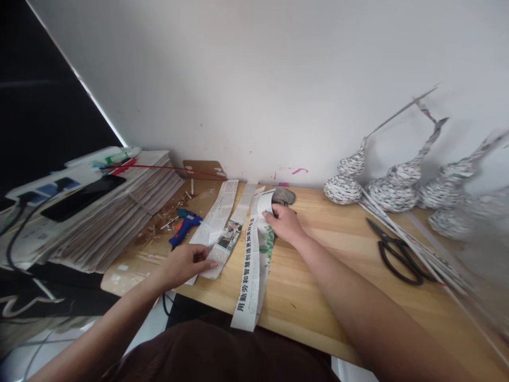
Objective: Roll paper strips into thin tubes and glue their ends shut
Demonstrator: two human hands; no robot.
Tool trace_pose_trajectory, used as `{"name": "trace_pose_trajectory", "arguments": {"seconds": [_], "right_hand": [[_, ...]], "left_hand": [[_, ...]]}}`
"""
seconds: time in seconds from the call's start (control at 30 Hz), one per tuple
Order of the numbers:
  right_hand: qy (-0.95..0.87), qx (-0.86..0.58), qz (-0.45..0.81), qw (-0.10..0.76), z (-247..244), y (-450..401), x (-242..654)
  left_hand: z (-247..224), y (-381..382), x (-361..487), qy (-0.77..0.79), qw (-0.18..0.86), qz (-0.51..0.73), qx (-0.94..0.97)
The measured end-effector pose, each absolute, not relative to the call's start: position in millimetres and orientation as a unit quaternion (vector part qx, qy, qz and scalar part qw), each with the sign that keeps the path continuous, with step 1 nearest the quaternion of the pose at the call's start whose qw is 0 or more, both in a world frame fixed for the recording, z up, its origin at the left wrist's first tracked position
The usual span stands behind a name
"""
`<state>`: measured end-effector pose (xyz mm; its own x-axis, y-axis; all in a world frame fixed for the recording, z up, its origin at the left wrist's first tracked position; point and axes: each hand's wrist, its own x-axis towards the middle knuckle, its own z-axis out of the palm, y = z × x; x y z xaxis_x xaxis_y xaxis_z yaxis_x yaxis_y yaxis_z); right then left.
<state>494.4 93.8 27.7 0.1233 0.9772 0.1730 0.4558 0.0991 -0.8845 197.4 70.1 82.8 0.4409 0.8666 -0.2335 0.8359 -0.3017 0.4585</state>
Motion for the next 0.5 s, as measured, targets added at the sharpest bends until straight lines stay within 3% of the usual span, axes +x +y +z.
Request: {"name": "trace_pose_trajectory", "arguments": {"seconds": [0.2, 0.3, 0.5], "right_hand": [[-0.584, -0.588, 0.32, 0.459, 25.9, 94.4, 495.2], [-0.584, -0.593, 0.318, 0.453, 26.0, 94.9, 495.9], [-0.593, -0.603, 0.294, 0.446, 27.6, 93.8, 495.7]], "left_hand": [[120.2, 80.8, 181.2, 0.533, 0.146, 0.168, 0.816], [132.1, 77.8, 166.7, 0.536, 0.105, 0.16, 0.822], [117.2, 74.2, 151.6, 0.551, 0.236, 0.004, 0.801]]}}
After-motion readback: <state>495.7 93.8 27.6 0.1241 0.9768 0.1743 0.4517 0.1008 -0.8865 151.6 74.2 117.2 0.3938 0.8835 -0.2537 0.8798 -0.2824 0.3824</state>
